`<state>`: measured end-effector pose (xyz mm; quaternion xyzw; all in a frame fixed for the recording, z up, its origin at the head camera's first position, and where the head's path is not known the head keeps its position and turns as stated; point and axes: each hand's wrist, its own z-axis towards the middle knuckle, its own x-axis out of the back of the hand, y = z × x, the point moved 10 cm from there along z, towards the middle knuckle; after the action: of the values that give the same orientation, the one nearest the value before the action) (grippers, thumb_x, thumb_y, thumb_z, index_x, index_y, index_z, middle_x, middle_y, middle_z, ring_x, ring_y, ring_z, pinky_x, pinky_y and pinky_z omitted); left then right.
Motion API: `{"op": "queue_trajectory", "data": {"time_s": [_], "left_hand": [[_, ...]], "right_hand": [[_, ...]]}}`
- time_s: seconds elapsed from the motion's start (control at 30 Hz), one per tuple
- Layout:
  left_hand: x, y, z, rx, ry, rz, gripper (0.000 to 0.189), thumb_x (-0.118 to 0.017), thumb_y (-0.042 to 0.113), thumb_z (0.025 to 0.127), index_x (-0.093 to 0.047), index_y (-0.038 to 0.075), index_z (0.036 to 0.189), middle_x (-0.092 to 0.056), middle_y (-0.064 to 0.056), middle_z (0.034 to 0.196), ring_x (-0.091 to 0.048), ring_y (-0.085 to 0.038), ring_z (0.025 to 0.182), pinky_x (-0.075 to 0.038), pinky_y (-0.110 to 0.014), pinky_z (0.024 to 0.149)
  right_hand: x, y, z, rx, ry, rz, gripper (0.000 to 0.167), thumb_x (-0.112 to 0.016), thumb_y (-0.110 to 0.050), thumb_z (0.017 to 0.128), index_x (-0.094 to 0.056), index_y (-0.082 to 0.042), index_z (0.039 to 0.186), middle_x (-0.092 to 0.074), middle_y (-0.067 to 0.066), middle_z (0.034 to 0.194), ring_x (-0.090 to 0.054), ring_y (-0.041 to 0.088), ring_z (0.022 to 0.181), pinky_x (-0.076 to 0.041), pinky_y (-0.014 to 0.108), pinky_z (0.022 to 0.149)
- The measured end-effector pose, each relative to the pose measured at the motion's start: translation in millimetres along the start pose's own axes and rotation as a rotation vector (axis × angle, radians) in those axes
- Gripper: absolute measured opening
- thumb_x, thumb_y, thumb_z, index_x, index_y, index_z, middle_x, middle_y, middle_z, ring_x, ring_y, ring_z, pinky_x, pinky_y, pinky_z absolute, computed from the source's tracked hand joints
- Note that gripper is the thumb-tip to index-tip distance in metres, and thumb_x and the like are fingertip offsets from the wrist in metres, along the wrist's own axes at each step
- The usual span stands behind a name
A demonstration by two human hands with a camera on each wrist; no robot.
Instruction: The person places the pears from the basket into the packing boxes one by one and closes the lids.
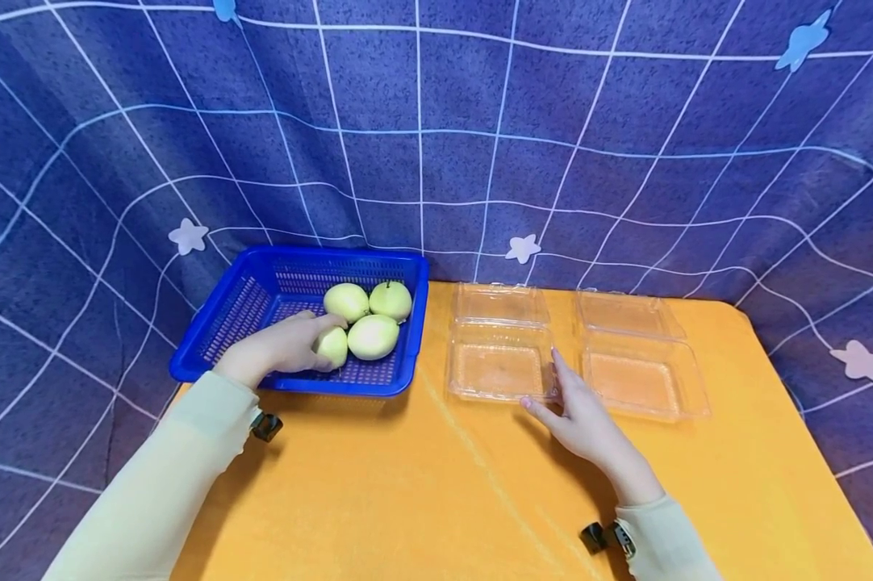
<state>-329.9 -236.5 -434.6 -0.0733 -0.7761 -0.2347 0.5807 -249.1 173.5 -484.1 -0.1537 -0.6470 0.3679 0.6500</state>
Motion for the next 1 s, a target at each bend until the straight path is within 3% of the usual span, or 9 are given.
{"op": "queue_trajectory", "data": {"time_s": [0.2, 0.4, 0.57, 0.7, 0.83, 1.0], "left_hand": [[-2.1, -4.0, -1.2, 0.019, 0.001, -0.012, 0.063, -0.091, 0.024, 0.089, -0.063, 0.018, 0.145, -0.062, -0.024, 0.123, -0.061, -0.039, 0.112, -0.054, -0.061, 0.094], [-1.3, -8.4, -3.8, 0.049, 0.027, -0.026, 0.06, -0.091, 0.021, 0.089, -0.063, 0.024, 0.142, -0.055, -0.028, 0.131, -0.063, -0.039, 0.107, -0.055, -0.062, 0.089], [3.4, -5.4, -9.0, 0.04, 0.093, -0.059, 0.06, -0.092, 0.021, 0.088, -0.064, 0.023, 0.142, -0.053, -0.029, 0.132, -0.062, -0.042, 0.11, -0.054, -0.065, 0.091], [13.9, -0.8, -14.7, 0.027, 0.183, -0.095, 0.061, -0.092, 0.019, 0.087, -0.062, 0.022, 0.14, -0.05, -0.029, 0.133, -0.059, -0.045, 0.113, -0.053, -0.066, 0.093], [27.1, 3.1, -20.1, 0.029, 0.278, -0.15, 0.064, -0.092, 0.012, 0.085, -0.057, 0.022, 0.138, -0.046, -0.03, 0.136, -0.056, -0.047, 0.118, -0.051, -0.069, 0.097], [41.1, 18.3, -22.1, 0.018, 0.379, -0.195, 0.066, -0.092, 0.013, 0.084, -0.054, 0.02, 0.138, -0.047, -0.028, 0.142, -0.054, -0.048, 0.127, -0.048, -0.071, 0.102]], "right_hand": [[-2, 0, -0.8, -0.002, -0.003, -0.012, 0.103, -0.075, -0.044, 0.105, -0.014, 0.008, 0.171, -0.062, 0.012, 0.107, -0.059, 0.025, 0.093, -0.05, 0.051, 0.09], [-1, 0, -0.5, 0.002, 0.004, -0.009, 0.103, -0.074, -0.043, 0.105, -0.013, 0.006, 0.171, -0.063, 0.022, 0.122, -0.063, 0.03, 0.102, -0.052, 0.054, 0.094], [-1, 1, -0.2, -0.012, -0.004, -0.019, 0.103, -0.073, -0.046, 0.105, -0.013, 0.006, 0.171, -0.061, 0.011, 0.108, -0.058, 0.025, 0.095, -0.049, 0.05, 0.091], [-1, 1, -1.2, -0.02, 0.0, -0.008, 0.104, -0.073, -0.047, 0.105, -0.014, 0.005, 0.172, -0.061, 0.021, 0.129, -0.06, 0.032, 0.11, -0.049, 0.06, 0.105], [-1, 2, -2.0, -0.022, 0.008, 0.014, 0.105, -0.075, -0.048, 0.104, -0.014, 0.005, 0.172, -0.044, 0.032, 0.16, -0.053, 0.044, 0.134, -0.038, 0.068, 0.119], [-2, 3, -1.0, -0.022, 0.009, 0.012, 0.107, -0.075, -0.05, 0.103, -0.014, 0.004, 0.172, -0.041, 0.033, 0.162, -0.053, 0.045, 0.136, -0.037, 0.068, 0.119]]}}
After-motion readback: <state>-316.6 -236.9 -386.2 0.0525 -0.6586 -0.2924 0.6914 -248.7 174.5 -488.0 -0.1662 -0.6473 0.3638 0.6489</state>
